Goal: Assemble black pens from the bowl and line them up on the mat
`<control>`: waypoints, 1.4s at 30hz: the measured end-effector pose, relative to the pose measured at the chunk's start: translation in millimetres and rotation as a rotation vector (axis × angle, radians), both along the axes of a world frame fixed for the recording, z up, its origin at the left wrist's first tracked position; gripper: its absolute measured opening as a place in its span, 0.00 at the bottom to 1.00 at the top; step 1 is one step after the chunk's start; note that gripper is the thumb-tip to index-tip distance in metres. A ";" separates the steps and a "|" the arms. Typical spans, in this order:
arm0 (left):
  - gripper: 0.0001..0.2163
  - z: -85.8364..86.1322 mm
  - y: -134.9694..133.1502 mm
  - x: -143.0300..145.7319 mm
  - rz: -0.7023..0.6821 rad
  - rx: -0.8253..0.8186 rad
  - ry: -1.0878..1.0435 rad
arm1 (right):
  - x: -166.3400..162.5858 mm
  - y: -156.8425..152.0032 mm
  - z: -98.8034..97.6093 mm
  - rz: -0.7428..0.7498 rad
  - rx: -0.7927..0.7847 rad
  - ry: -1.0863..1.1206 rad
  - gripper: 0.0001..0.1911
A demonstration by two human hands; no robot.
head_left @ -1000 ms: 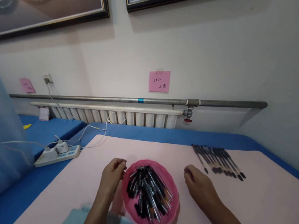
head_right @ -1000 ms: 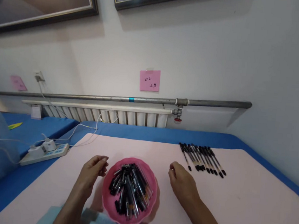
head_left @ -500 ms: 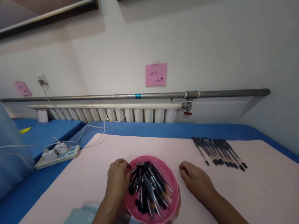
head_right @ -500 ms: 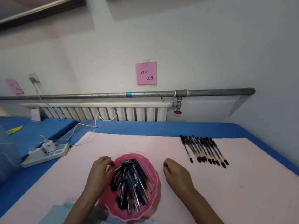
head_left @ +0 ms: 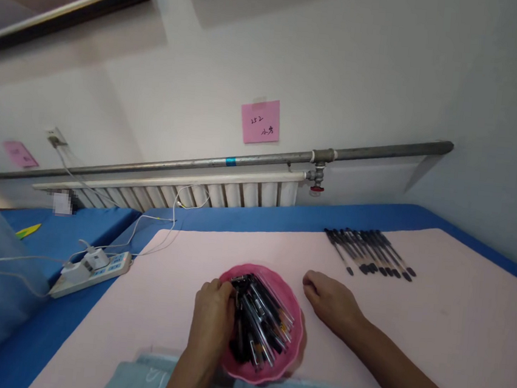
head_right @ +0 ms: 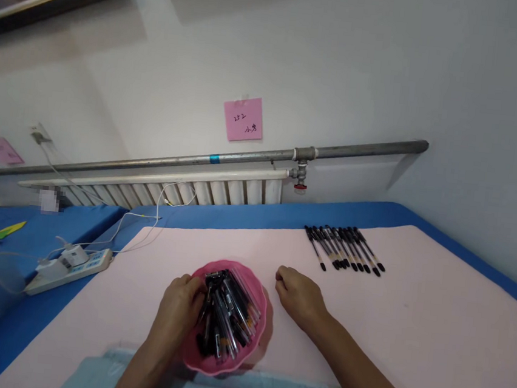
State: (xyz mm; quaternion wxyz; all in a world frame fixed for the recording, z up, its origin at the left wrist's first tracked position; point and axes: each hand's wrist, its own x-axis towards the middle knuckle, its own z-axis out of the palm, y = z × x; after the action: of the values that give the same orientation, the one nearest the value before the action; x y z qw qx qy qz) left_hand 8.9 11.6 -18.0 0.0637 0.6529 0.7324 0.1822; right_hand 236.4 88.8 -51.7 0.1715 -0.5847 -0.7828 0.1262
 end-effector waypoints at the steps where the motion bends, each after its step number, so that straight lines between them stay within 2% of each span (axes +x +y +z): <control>1: 0.12 0.7 -0.5 0.9 -0.005 -0.011 0.006 | 0.1 0.2 -0.2 0.002 0.002 -0.002 0.10; 5: 0.10 -0.4 -4.8 13.4 -0.019 -0.019 0.015 | -0.3 0.3 -0.6 0.004 0.007 -0.002 0.10; 9: 0.13 -4.2 -9.0 27.6 0.034 -0.017 0.040 | -0.7 0.3 -1.3 0.004 0.011 0.014 0.10; 13: 0.14 -2.6 -7.7 30.5 0.085 -0.134 0.110 | 0.6 1.3 -1.0 -0.001 0.021 0.058 0.09; 17: 0.14 0.2 -5.1 29.0 0.102 -0.196 0.128 | -5.5 -5.1 10.0 -0.007 0.052 0.150 0.10; 19: 0.15 0.4 -4.6 28.9 0.100 -0.208 0.126 | -15.6 -13.5 18.8 0.036 0.078 0.202 0.10; 21: 0.15 -0.3 -4.2 29.1 0.097 -0.211 0.121 | -29.2 -23.9 26.1 0.158 0.124 0.245 0.09; 23: 0.15 -1.6 -3.5 29.3 0.100 -0.202 0.103 | -42.4 -33.2 29.3 0.274 0.186 0.183 0.07; 25: 0.14 -3.1 -2.4 28.6 0.103 -0.186 0.063 | -51.4 -39.2 28.4 0.303 0.213 0.079 0.05; 32: 0.11 -3.8 0.8 20.5 0.114 -0.088 -0.150 | -55.5 -41.9 20.9 0.261 0.169 -0.073 0.11; 35: 0.13 -4.7 0.8 20.4 0.118 -0.069 -0.139 | -59.3 -44.0 22.1 0.241 0.176 -0.113 0.13; 42: 0.12 -10.8 0.5 25.3 0.096 -0.162 -0.079 | -64.7 -47.1 23.0 0.217 0.127 -0.116 0.09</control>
State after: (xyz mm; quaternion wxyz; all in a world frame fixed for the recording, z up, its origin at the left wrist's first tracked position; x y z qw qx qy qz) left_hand 34.1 12.1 -28.7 0.1365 0.6018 0.7723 0.1508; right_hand 171.7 41.8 -28.7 0.1482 -0.4907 -0.8565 0.0602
